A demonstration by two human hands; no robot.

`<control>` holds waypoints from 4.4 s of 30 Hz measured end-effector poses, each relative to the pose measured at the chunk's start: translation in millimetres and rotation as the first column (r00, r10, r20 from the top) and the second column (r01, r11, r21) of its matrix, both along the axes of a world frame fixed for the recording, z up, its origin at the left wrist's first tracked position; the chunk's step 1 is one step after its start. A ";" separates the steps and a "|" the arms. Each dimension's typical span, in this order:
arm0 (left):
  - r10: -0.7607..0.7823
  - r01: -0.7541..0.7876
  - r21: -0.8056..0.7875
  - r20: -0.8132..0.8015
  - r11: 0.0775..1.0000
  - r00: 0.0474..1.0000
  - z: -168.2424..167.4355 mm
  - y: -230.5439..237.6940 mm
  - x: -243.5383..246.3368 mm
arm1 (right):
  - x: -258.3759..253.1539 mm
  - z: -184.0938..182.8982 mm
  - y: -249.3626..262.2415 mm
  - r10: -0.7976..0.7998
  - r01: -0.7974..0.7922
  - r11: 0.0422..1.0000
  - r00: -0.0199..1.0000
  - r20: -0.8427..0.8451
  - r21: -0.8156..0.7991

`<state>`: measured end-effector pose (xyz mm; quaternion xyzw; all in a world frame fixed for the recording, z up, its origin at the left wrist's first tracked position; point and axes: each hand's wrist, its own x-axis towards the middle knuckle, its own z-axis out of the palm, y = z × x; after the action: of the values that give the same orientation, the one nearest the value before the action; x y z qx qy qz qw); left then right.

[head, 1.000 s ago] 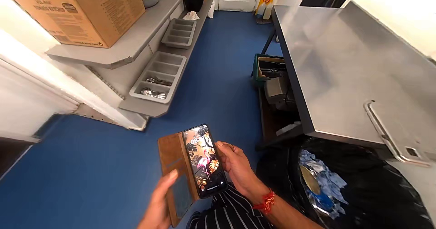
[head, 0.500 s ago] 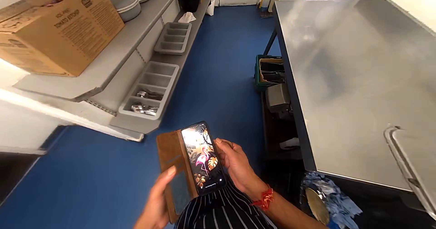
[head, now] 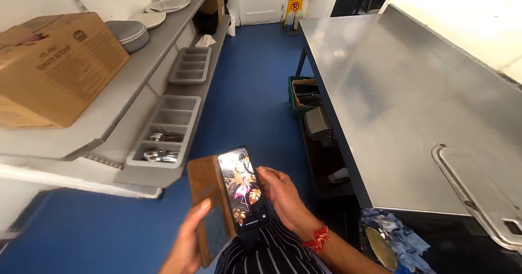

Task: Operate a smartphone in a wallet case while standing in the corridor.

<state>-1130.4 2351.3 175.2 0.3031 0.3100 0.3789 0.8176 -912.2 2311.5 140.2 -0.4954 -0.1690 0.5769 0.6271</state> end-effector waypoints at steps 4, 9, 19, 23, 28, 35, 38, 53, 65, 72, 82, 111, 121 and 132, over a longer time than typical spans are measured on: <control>-0.009 0.009 -0.012 -0.004 1.000 1.000 1.3 6.1 -3.1 | -3.8 -0.7 3.3 -0.016 0.016 1.000 1.000 -0.007 0.012; -0.022 0.022 -0.018 0.004 1.000 1.000 -0.7 11.3 -7.3 | -9.6 -2.9 5.1 -0.032 0.032 0.999 0.999 -0.014 0.007; -0.001 0.000 -0.022 -0.035 1.000 0.999 -4.8 15.7 -12.5 | -14.4 -6.0 6.1 0.013 -0.017 0.998 0.998 0.065 0.054; 0.000 -0.001 -0.029 -0.032 1.000 0.999 -4.7 17.2 -13.6 | -14.8 -3.4 6.0 0.058 -0.067 0.996 0.989 0.133 0.065; -0.003 0.003 -0.029 -0.025 1.000 1.000 -8.4 18.9 -14.9 | -12.4 4.5 6.5 0.140 -0.152 0.988 0.949 0.281 0.024; 0.006 -0.008 -0.051 -0.036 0.999 0.999 -10.3 19.5 -14.8 | -13.8 6.7 8.2 0.193 -0.192 0.981 0.923 0.334 -0.036; 0.007 -0.009 -0.054 -0.030 0.999 1.000 -9.3 19.0 -13.2 | -14.6 2.5 8.6 0.154 -0.152 0.988 0.910 0.386 -0.035; -0.009 0.007 -0.054 -0.038 0.998 0.999 -9.3 20.5 -14.0 | -11.7 3.2 8.0 0.183 -0.165 0.983 0.894 0.409 -0.078; -0.017 0.017 -0.043 -0.009 0.999 1.000 -7.5 19.7 -15.0 | -13.1 3.8 7.0 0.178 -0.169 0.984 0.902 0.393 -0.059; -0.009 0.008 -0.041 -0.032 0.999 0.999 -7.0 19.3 -16.1 | -13.2 5.6 6.3 0.184 -0.174 0.983 0.898 0.399 -0.062; -0.011 0.010 -0.030 -0.043 0.999 0.999 -9.1 17.7 -17.2 | -15.6 5.0 4.3 0.176 -0.164 0.984 0.877 0.446 -0.068; -0.025 0.023 -0.048 -0.032 0.999 0.999 -14.3 17.3 -16.2 | -20.8 -2.3 4.7 0.131 -0.105 0.991 0.841 0.525 -0.078; -0.036 0.038 0.010 -0.114 0.999 0.993 -15.5 13.8 -11.9 | -33.5 4.6 11.6 0.217 -0.046 0.963 0.715 0.665 -0.265; -0.030 0.033 0.015 -0.148 0.999 0.988 -13.2 14.0 -12.2 | -34.6 8.2 13.0 0.327 -0.115 0.935 0.648 0.688 -0.336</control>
<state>-1142.6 2365.3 162.0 0.3421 0.3618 0.3451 0.7956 -946.7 2324.5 148.4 -0.7383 -0.3880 0.4191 0.3589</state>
